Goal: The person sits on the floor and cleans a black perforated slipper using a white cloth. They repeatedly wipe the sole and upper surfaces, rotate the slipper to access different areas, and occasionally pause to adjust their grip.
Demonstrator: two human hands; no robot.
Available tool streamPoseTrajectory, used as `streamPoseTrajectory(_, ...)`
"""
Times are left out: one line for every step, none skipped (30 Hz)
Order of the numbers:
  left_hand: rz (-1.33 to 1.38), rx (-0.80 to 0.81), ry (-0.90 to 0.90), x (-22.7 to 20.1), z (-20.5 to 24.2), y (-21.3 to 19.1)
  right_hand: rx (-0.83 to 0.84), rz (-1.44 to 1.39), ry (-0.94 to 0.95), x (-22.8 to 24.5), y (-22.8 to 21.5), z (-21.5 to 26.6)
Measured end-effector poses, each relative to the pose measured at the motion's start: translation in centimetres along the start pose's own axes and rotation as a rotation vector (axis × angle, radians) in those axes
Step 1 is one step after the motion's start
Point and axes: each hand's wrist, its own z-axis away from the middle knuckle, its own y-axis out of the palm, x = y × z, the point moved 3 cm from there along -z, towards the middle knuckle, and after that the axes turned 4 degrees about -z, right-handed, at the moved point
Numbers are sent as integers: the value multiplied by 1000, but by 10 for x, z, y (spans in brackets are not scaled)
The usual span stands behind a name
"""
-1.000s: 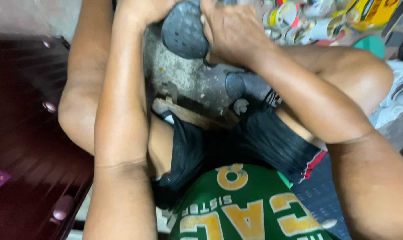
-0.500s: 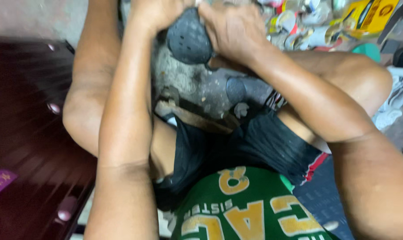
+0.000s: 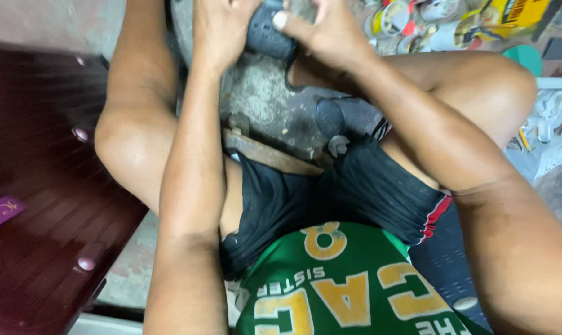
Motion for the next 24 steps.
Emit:
streamPoseTrajectory(119,10,-190,-3,0,-1,83,-200,241,-9,6,-3)
streamPoseTrajectory(301,17,-135,-10,1,-6,73,-233,221,-11,5,-9)
streamPoseTrajectory(486,28,-93,-15,9,-9,73,-267,213,-14,6,-10)
streamPoseTrajectory(671,42,-50,-17,14,-10,72,-302,204,-19,6,-13)
streamPoseTrajectory(686,59,-91,-16,25,-9,65,-251,239,-25,6,-11)
streamPoseTrajectory(700,76,-132,-15,35,-7,58,-199,274,-32,5,-12)
streamPoseTrajectory(716,93,-165,-12,37,-3,46,-144,304,-40,1,-17)
streamPoseTrajectory(660,26,-228,-7,39,1,37,-114,169,-42,1,-19)
streamPoseTrajectory(604,-45,-297,-5,42,8,36,-85,36,-43,1,-21)
streamPoseTrajectory(548,-115,-367,-2,44,13,37,-56,-97,-43,1,-21)
streamPoseTrajectory(531,-153,-382,-2,45,19,35,11,-61,-47,2,-22)
streamPoseTrajectory(513,-192,-396,-2,45,25,33,78,-25,-49,1,-23)
streamPoseTrajectory(495,-223,-414,-4,47,28,28,144,17,-49,3,-20)
streamPoseTrajectory(473,-226,-411,-6,50,29,21,219,-25,-46,4,-19)
streamPoseTrajectory(450,-227,-404,-9,51,30,10,293,-68,-41,4,-17)
streamPoseTrajectory(426,-228,-398,-12,52,30,0,368,-110,-34,3,-16)
streamPoseTrajectory(387,-223,-442,-14,50,29,-48,456,-192,-26,-1,-18)
streamPoseTrajectory(348,-218,-485,-16,49,29,-95,543,-273,-17,-2,-18)
streamPoseTrajectory(309,-209,-536,-19,51,30,-138,629,-348,-9,-3,-15)
streamPoseTrajectory(274,-219,-527,-22,51,31,-110,626,-276,-6,-5,-14)
streamPoseTrajectory(239,-233,-525,-25,54,33,-75,620,-205,-3,-4,-11)
streamPoseTrajectory(204,-247,-522,-27,56,35,-41,614,-135,-2,-3,-9)
streamPoseTrajectory(202,-245,-532,-28,56,37,20,627,-92,0,-1,-9)
streamPoseTrajectory(200,-243,-542,-28,55,37,81,640,-49,1,2,-8)
